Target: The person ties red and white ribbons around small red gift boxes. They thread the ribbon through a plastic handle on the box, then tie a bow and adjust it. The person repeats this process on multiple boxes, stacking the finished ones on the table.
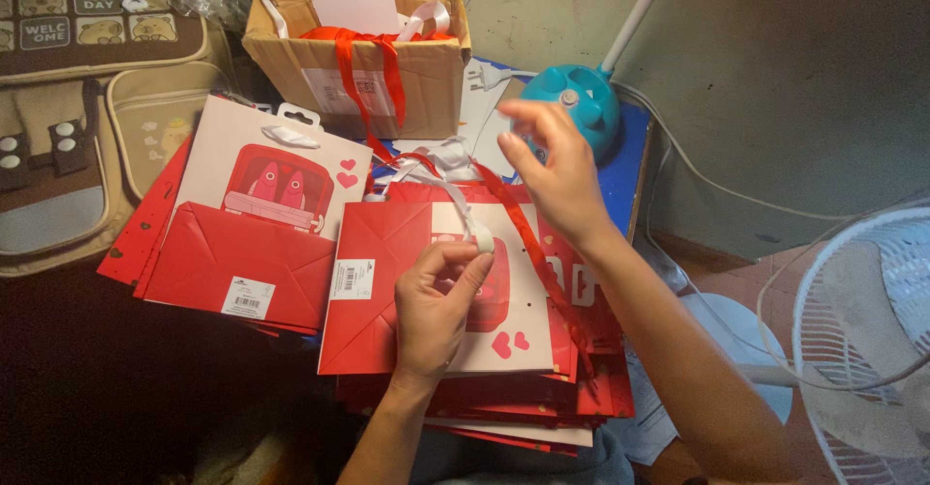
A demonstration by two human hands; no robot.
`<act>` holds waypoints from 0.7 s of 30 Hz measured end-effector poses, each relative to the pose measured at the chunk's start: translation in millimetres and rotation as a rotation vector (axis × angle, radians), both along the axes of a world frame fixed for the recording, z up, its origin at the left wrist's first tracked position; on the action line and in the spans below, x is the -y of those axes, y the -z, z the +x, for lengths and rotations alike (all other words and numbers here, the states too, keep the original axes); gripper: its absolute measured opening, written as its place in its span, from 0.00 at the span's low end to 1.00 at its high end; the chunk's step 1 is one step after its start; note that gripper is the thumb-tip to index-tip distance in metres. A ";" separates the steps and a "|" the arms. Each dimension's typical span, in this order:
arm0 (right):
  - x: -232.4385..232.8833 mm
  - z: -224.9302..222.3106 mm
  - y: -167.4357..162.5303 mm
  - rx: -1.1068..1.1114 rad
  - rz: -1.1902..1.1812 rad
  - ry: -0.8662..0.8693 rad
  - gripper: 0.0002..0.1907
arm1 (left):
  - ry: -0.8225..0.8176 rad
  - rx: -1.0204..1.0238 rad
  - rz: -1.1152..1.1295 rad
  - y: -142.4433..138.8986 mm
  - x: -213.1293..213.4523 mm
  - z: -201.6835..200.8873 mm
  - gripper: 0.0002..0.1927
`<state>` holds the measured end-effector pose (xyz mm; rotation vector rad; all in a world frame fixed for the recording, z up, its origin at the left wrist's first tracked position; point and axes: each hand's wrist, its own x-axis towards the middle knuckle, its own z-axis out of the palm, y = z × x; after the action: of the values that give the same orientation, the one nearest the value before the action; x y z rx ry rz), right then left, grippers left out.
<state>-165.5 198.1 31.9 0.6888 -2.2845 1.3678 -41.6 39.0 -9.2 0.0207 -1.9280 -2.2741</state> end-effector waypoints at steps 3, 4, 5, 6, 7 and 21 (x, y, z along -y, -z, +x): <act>-11.5 38.8 12.4 0.351 -0.007 -0.032 0.15 | 0.022 0.018 0.084 -3.5 -1.0 1.6 0.04; -14.0 51.2 16.3 0.415 -0.024 -0.060 0.17 | 0.035 -0.006 0.087 -5.8 -2.6 1.7 0.04; -17.4 60.5 18.8 0.481 -0.043 -0.084 0.19 | 0.060 0.058 0.108 -8.8 -5.8 3.2 0.05; -20.6 67.2 20.5 0.582 -0.126 -0.141 0.18 | 0.086 0.123 0.128 -12.3 -10.3 5.3 0.05; -21.9 73.0 22.2 0.682 -0.212 -0.200 0.18 | 0.111 0.189 0.145 -16.2 -14.2 7.9 0.05; -101.7 132.1 -69.8 0.280 -0.619 0.045 0.12 | 0.126 -0.126 -0.556 -15.6 -17.4 12.7 0.13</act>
<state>-33.4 299.8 101.8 0.2504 -1.8664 2.1082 -29.0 56.4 6.5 -0.3088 -2.4682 -1.6747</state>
